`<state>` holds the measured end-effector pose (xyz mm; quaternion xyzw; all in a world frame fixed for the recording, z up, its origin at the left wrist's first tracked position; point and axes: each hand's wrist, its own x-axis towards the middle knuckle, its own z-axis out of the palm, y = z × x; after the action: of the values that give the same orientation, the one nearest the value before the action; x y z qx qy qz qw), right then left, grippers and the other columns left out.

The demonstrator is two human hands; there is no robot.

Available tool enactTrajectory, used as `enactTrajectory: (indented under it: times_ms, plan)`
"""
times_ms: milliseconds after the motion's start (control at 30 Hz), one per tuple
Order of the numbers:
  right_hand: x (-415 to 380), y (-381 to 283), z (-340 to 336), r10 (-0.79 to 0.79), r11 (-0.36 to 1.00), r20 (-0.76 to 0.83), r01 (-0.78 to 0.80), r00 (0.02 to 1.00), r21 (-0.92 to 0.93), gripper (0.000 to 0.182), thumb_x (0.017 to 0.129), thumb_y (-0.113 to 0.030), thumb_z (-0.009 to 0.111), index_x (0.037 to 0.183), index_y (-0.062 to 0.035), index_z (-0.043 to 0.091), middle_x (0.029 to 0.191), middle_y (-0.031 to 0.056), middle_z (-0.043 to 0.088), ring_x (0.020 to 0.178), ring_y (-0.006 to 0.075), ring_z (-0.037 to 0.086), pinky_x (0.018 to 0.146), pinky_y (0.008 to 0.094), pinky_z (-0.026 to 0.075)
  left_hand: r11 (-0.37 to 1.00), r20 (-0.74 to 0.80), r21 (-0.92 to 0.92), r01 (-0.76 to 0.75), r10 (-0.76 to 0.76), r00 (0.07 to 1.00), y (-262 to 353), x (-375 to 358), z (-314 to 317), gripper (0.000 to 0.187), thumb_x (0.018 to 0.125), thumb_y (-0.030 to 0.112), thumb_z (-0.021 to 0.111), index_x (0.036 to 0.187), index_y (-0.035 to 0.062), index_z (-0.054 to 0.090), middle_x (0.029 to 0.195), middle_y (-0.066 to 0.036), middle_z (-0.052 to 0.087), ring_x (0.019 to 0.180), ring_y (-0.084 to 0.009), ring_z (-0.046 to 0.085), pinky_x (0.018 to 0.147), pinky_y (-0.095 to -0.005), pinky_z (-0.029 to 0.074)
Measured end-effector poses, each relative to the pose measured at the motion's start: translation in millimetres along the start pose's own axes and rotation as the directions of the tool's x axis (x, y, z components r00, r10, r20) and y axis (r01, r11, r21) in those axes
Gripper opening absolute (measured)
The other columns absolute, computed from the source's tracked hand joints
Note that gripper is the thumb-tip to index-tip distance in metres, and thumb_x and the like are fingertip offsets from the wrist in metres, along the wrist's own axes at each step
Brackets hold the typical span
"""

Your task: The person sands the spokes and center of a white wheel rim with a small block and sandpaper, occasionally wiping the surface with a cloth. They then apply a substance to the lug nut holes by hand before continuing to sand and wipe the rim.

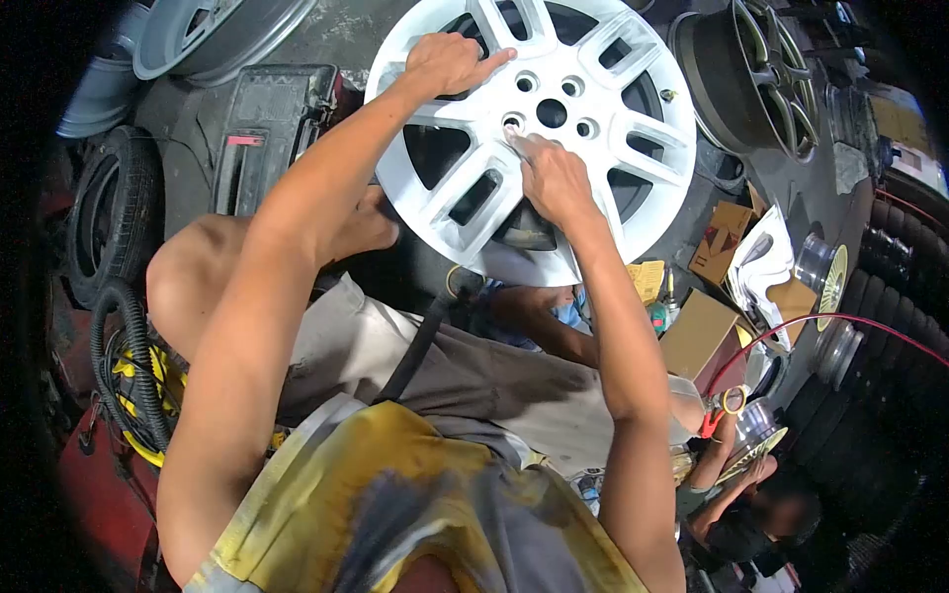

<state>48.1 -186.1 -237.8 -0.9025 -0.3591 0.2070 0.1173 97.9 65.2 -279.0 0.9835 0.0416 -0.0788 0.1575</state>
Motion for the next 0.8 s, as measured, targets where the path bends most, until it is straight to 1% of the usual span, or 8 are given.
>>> enactTrajectory:
  times_ms: [67, 233, 300, 333, 467, 633, 733, 800]
  plan:
    - [-24.2, 9.5, 4.7, -0.126, 0.986, -0.173, 0.142, 0.977, 0.083, 0.046, 0.090, -0.005, 0.057, 0.135, -0.0120, 0.066, 0.107, 0.0227, 0.070, 0.097, 0.0436, 0.068, 0.088, 0.0491, 0.055, 0.999, 0.067, 0.010, 0.031, -0.032, 0.997, 3.3, -1.4, -4.1, 0.088, 0.100, 0.072, 0.032, 0.086, -0.0007, 0.080, 0.081, -0.020, 0.075, 0.080, -0.0338, 0.075, 0.077, -0.0453, 0.059]
    - [-17.6, 8.4, -9.1, -0.067, 0.959, -0.104, 0.093, 0.992, 0.267, 0.041, 0.092, -0.006, 0.054, 0.130, -0.0120, 0.070, 0.116, 0.0239, 0.070, 0.103, 0.0446, 0.067, 0.094, 0.0467, 0.054, 1.000, 0.000, 0.001, 0.003, -0.003, 1.000, 0.8, 4.1, 3.5, 0.089, 0.100, 0.072, 0.031, 0.083, -0.0001, 0.080, 0.078, -0.019, 0.075, 0.077, -0.0332, 0.074, 0.076, -0.0451, 0.058]
    - [3.8, -2.3, -6.9, 0.022, 0.919, 0.031, -0.032, 0.999, 0.392, 0.039, 0.096, -0.008, 0.051, 0.130, -0.0072, 0.069, 0.111, 0.0257, 0.070, 0.099, 0.0380, 0.070, 0.090, 0.0457, 0.052, 1.000, 0.015, -0.015, 0.005, -0.005, 1.000, 0.1, -0.4, 1.8, 0.088, 0.100, 0.072, 0.032, 0.083, 0.0000, 0.080, 0.079, -0.019, 0.075, 0.078, -0.0333, 0.075, 0.077, -0.0449, 0.058]
    - [5.1, 9.0, 1.4, -0.088, 0.949, -0.062, 0.102, 0.994, 0.298, 0.038, 0.098, -0.010, 0.051, 0.130, -0.0071, 0.070, 0.110, 0.0232, 0.071, 0.099, 0.0330, 0.070, 0.093, 0.0436, 0.051, 1.000, 0.011, -0.005, 0.007, -0.007, 1.000, -2.0, -0.7, -0.2, 0.088, 0.100, 0.072, 0.032, 0.083, 0.0000, 0.080, 0.079, -0.019, 0.075, 0.078, -0.0333, 0.075, 0.077, -0.0449, 0.058]
    - [-23.7, 45.2, -5.0, -0.059, 0.924, 0.023, 0.046, 0.998, 0.380, 0.038, 0.099, -0.011, 0.050, 0.132, -0.0071, 0.069, 0.120, 0.0213, 0.072, 0.108, 0.0328, 0.066, 0.101, 0.0395, 0.048, 0.999, 0.023, -0.013, 0.030, -0.030, 0.999, 1.2, 1.3, -0.1, 0.089, 0.100, 0.073, 0.032, 0.081, 0.0005, 0.080, 0.078, -0.018, 0.075, 0.079, -0.0323, 0.075, 0.078, -0.0442, 0.058]
    - [5.3, 7.7, -9.3, -0.067, 0.913, 0.020, 0.053, 0.998, 0.404, 0.038, 0.098, -0.017, 0.053, 0.131, -0.0106, 0.070, 0.126, 0.0220, 0.069, 0.115, 0.0386, 0.066, 0.104, 0.0412, 0.048, 1.000, -0.025, 0.000, 0.003, -0.003, 1.000, -0.7, -1.9, 1.4, 0.089, 0.100, 0.073, 0.032, 0.080, 0.0005, 0.080, 0.076, -0.017, 0.074, 0.078, -0.0317, 0.074, 0.078, -0.0435, 0.058]
    - [-0.4, 10.4, -3.0, -0.138, 0.978, -0.189, 0.164, 0.972, 0.128, 0.030, 0.094, -0.019, 0.062, 0.118, -0.0121, 0.076, 0.120, 0.0251, 0.066, 0.106, 0.0418, 0.064, 0.095, 0.0456, 0.050, 1.000, 0.011, -0.012, 0.017, -0.016, 1.000, 2.0, -0.3, 1.8, 0.089, 0.100, 0.073, 0.032, 0.080, -0.0001, 0.079, 0.076, -0.017, 0.074, 0.078, -0.0316, 0.075, 0.077, -0.0431, 0.058]
    - [-6.0, 13.0, -11.8, -0.136, 0.989, -0.183, 0.144, 0.974, 0.027, 0.028, 0.092, -0.020, 0.066, 0.116, -0.0129, 0.078, 0.118, 0.0234, 0.063, 0.105, 0.0400, 0.061, 0.094, 0.0449, 0.048, 1.000, -0.039, -0.005, 0.000, 0.000, 0.999, 0.5, -1.7, 3.5, 0.090, 0.100, 0.073, 0.031, 0.080, -0.0002, 0.079, 0.075, -0.017, 0.074, 0.078, -0.0314, 0.075, 0.077, -0.0429, 0.058]
